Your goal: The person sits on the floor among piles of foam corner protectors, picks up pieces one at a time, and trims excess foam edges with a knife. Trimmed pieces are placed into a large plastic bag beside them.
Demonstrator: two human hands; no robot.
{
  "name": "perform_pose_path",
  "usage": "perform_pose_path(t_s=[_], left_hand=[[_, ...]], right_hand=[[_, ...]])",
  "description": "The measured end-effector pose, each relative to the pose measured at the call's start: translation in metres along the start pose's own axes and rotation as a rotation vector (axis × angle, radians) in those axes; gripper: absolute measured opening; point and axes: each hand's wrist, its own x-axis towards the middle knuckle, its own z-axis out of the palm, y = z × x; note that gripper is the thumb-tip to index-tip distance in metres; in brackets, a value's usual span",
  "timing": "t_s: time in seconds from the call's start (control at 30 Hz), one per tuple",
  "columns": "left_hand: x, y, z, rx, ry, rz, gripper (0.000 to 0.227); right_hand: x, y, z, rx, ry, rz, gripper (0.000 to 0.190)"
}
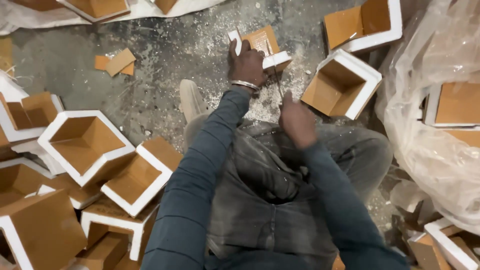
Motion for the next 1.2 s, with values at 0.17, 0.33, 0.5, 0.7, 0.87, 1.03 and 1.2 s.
perform_pose_path(t_s=[0.17, 0.33, 0.5, 0.7, 0.87, 1.03, 1.2], left_hand=[[-0.008, -0.002, 0.008, 0.086, 0.061, 0.110, 0.016], [0.002, -0.001, -0.002, 0.017, 0.036, 0.079, 0.018], [0.008, 0.002, -0.003, -0.001, -0.096, -0.068, 0.033], [0.000, 0.002, -0.004, 0.062, -0.013, 0.050, 0.027], [0.013, -0.015, 0.018, 0.103, 0.075, 0.072, 0.023], [0.045, -0.037, -0.041, -0.097, -0.410, -0.057, 0.053], [0.045, -0.056, -0.033, -0.435, -0.764, -0.185, 0.079]], right_hand=[[-0.010, -0.001, 0.001, 0.021, 0.008, -0.061, 0.047], [0.073, 0.010, 0.034, 0.101, 0.129, -0.087, 0.034], [0.011, 0.002, 0.015, 0.085, 0.008, -0.003, 0.034], [0.037, 0.022, 0.067, 0.132, 0.047, -0.016, 0.026], [0.091, 0.021, 0.072, 0.131, 0.112, -0.059, 0.030], [0.035, -0.020, -0.017, 0.041, 0.041, -0.123, 0.039], [0.020, -0.039, -0.046, -0.075, -0.011, -0.179, 0.045]])
